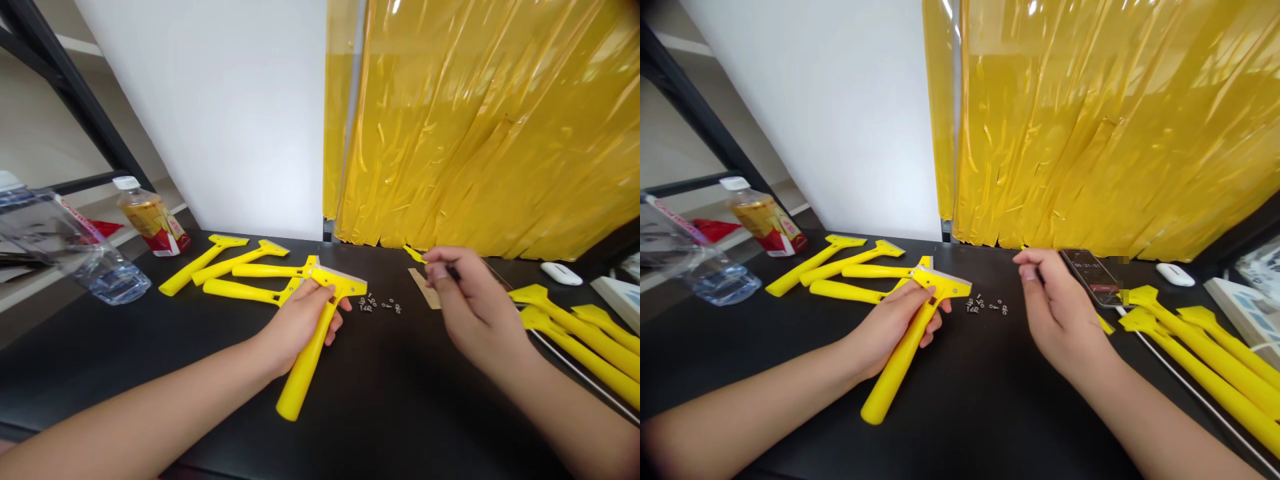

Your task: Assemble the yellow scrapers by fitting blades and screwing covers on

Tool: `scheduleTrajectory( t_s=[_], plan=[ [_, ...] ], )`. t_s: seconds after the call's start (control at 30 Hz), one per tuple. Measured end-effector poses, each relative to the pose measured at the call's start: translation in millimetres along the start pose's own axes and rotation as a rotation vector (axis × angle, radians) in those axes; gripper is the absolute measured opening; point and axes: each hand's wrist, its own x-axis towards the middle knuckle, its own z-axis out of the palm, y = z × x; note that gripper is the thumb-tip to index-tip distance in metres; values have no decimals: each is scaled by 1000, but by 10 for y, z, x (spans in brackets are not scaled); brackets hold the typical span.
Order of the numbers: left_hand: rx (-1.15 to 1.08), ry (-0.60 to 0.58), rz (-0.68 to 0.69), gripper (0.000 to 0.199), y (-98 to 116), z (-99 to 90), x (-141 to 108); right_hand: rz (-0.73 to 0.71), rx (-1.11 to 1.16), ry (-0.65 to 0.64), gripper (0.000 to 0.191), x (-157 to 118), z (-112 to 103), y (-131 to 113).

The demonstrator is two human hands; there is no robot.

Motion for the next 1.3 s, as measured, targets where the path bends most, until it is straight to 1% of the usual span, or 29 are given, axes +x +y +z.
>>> scheduleTrajectory(
  t_s=[0.07,0.13,0.2,0.23,0.33,0.5,0.63,0.73,0.87,0.93,0.97,1.03,1.1,1.17,1.23,1.3],
  plan=[
    [-13,-16,5,18,4,-12,12,-58,-125,-171,18,16,45,84],
    [-14,-39,-3,22,9,-25,23,-116,-198,-349,18,23,111,163],
    [-15,-59,-8,25,9,-37,28,-147,-267,-463,19,19,183,222],
    [-20,-69,-7,26,7,-41,30,-159,-296,-498,20,13,216,240],
    [-39,-96,4,26,-3,-44,29,-189,-347,-545,21,-13,289,254],
    [-41,-109,14,24,-1,-16,5,-230,-404,-569,19,-37,349,240],
    [-27,-120,-1,26,38,14,-49,-287,-485,-572,22,-41,385,238],
    [-14,-184,-11,27,59,21,-87,-295,-504,-579,22,-53,405,223],
    [-21,-290,-11,26,66,21,-121,-255,-468,-550,16,-50,389,172],
    [-8,-321,-19,27,71,27,-143,-191,-333,-529,12,-35,345,116],
    [3,-341,-27,27,73,31,-157,-124,-203,-527,10,-28,315,77],
    [38,-402,-49,28,76,38,-188,85,150,-542,11,-24,252,-18],
    [87,-477,-77,29,72,42,-219,320,491,-577,21,-42,198,-117],
    [129,-540,-92,31,66,40,-245,482,738,-611,28,-79,160,-199],
    [153,-582,-86,33,65,35,-264,567,888,-646,28,-122,135,-251],
    [168,-600,-68,33,71,30,-272,629,962,-670,26,-152,113,-277]
  ],
)
